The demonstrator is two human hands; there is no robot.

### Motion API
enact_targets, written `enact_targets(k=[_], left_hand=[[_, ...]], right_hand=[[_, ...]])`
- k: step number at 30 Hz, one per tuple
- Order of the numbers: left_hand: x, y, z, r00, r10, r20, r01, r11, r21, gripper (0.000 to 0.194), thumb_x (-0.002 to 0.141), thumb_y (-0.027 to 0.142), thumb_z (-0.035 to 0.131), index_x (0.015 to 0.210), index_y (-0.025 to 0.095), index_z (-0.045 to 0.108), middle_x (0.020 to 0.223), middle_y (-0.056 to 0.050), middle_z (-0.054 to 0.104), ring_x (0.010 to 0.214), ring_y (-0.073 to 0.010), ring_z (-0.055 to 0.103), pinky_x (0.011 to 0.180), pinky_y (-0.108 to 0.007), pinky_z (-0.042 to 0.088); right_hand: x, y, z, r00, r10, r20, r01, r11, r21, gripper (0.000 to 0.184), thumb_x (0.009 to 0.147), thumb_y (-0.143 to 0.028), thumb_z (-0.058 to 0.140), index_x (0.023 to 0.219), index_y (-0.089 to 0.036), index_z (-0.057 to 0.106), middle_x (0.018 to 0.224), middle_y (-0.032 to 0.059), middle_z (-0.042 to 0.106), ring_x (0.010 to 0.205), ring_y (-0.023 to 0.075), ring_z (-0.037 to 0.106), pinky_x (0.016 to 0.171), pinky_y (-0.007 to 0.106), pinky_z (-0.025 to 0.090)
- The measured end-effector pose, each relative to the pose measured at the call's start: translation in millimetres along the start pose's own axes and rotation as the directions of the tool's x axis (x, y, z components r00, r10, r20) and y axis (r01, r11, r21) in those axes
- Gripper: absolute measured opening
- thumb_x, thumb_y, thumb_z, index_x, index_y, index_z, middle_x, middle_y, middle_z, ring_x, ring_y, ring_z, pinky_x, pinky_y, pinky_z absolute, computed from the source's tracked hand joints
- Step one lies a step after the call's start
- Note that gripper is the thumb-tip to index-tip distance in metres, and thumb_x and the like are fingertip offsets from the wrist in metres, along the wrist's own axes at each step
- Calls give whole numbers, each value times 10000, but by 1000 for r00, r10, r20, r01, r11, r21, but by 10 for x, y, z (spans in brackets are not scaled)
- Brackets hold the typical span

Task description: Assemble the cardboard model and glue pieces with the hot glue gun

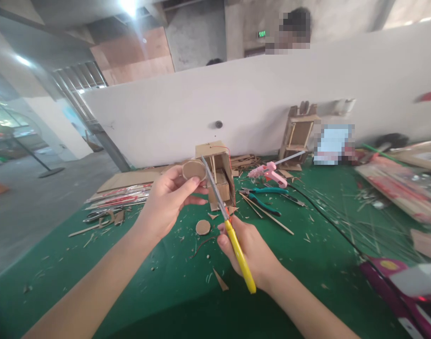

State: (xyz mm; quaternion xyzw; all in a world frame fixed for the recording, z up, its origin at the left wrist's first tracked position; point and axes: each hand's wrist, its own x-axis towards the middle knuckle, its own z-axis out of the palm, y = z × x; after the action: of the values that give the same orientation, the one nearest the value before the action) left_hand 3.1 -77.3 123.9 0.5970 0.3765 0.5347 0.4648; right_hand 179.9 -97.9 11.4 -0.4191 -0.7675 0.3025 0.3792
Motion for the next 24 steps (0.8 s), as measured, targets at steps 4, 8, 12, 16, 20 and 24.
enact_targets(k=[4,8,12,16,20,24], left_hand=[[4,-13,-5,1000,5,1,-5,1000,7,220,811,301,645,971,167,577,850,-39,677,750,-150,682,622,-239,580],[4,-16,-7,1000,-7,13,7,1000,17,203,813,298,646,948,161,581,853,-40,680,752,-145,679,621,-234,577],[0,-5,-10,1000,-1,11,1,999,38,208,808,304,649,943,156,592,822,-34,668,711,-131,666,608,-230,571],[1,4,-17,1000,18,5,-18,996,86,194,809,299,636,931,154,598,808,-36,666,686,-133,665,616,-243,567],[-2,-4,-3,1000,10,-8,-9,996,84,183,811,293,634,916,147,601,784,-34,667,668,-129,662,616,-242,565],[-13,-24,32,1000,-13,9,13,999,49,179,814,280,629,924,142,600,796,-38,667,677,-125,654,615,-241,564]], right_hand=[[-7,-27,-6,1000,7,10,-7,1000,8,439,905,-559,358,955,-162,541,790,75,647,624,180,618,555,283,473],[-7,0,4,1000,21,12,-21,1000,8,422,920,-532,356,984,-162,549,819,75,658,630,171,618,558,272,469],[4,19,7,999,36,-9,-36,999,-35,434,929,-532,337,954,-167,571,837,74,661,637,167,619,551,267,457],[23,-31,-20,1000,10,-14,-12,990,-142,488,931,-560,283,856,-174,573,768,61,640,580,157,584,541,277,432],[39,-89,-37,997,20,-75,-42,954,-296,512,916,-598,250,683,-209,487,620,42,584,509,157,524,507,282,373],[41,-104,-35,989,70,-130,-108,944,-312,537,903,-628,230,580,-232,392,509,20,522,434,137,465,461,267,322]])
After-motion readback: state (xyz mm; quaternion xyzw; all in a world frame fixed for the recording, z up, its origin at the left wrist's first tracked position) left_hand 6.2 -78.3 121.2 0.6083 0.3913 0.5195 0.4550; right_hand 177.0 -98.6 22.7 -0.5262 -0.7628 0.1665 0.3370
